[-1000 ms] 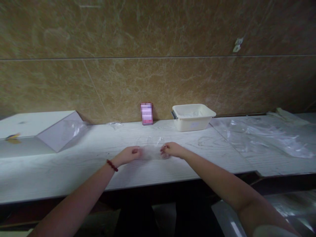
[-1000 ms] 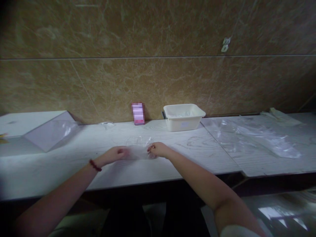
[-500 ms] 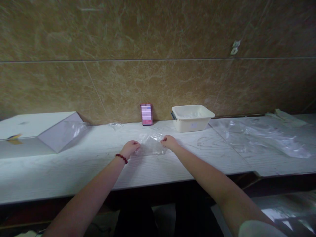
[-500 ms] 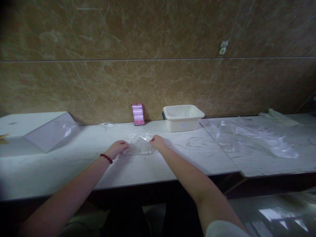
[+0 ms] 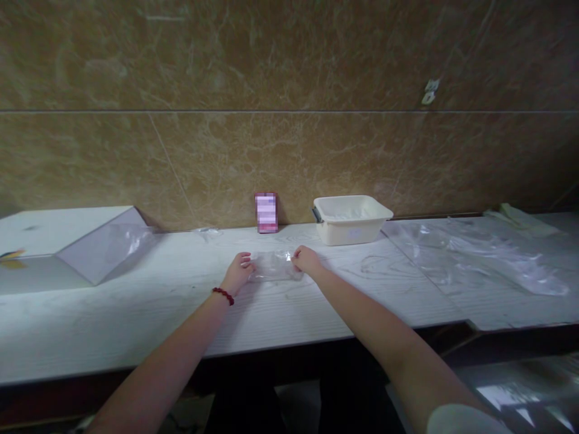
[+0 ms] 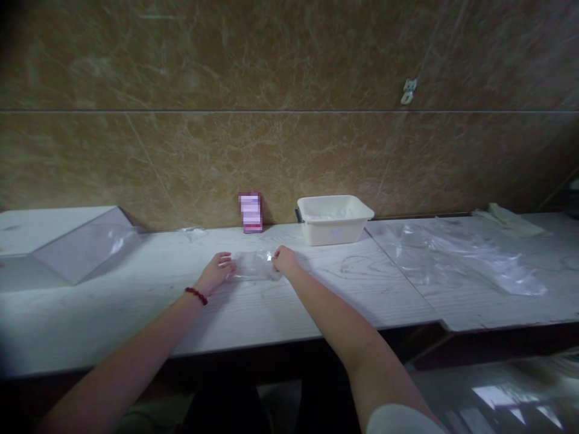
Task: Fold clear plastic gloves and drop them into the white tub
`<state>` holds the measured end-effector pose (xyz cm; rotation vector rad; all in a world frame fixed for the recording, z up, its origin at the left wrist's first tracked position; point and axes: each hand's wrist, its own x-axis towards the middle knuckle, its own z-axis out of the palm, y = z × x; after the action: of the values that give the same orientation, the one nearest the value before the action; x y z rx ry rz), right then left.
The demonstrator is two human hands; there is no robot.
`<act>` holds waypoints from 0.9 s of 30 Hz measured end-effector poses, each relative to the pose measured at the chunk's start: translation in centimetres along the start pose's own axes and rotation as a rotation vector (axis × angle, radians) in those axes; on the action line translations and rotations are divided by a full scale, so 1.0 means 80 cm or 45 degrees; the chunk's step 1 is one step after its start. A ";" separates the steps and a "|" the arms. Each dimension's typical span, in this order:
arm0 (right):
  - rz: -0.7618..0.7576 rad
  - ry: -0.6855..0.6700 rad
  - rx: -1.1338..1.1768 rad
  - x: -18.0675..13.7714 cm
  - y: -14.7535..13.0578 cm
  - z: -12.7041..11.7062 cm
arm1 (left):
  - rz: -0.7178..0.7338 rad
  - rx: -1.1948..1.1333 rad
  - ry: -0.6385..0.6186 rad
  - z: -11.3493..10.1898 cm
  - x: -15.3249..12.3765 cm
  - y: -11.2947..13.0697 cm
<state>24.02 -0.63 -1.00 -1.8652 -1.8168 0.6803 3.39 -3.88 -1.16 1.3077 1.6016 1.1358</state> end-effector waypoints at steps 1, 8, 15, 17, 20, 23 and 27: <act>0.003 -0.010 0.004 0.000 0.000 0.000 | 0.008 0.001 0.022 -0.002 0.000 0.001; -0.032 -0.018 0.048 0.003 0.003 0.002 | -0.167 0.113 -0.013 -0.032 -0.008 0.001; 0.008 -0.034 0.217 0.004 0.004 0.002 | -0.296 -0.139 -0.135 -0.026 -0.022 0.005; 0.057 -0.033 0.338 0.000 0.005 -0.002 | -0.272 -0.171 -0.163 -0.023 -0.024 0.004; 0.118 -0.032 0.541 -0.013 0.010 -0.008 | -0.266 -0.222 -0.184 -0.021 -0.026 0.004; 0.196 -0.078 0.728 -0.032 0.015 -0.013 | -0.285 -0.251 -0.165 -0.019 -0.029 0.005; 0.254 -0.107 0.946 -0.052 0.013 -0.012 | -0.251 -0.236 -0.176 -0.018 -0.029 0.005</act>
<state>25.40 -4.78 -0.77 -1.5144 -1.1723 1.3050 2.63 -6.38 -0.28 1.0594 1.4522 1.0234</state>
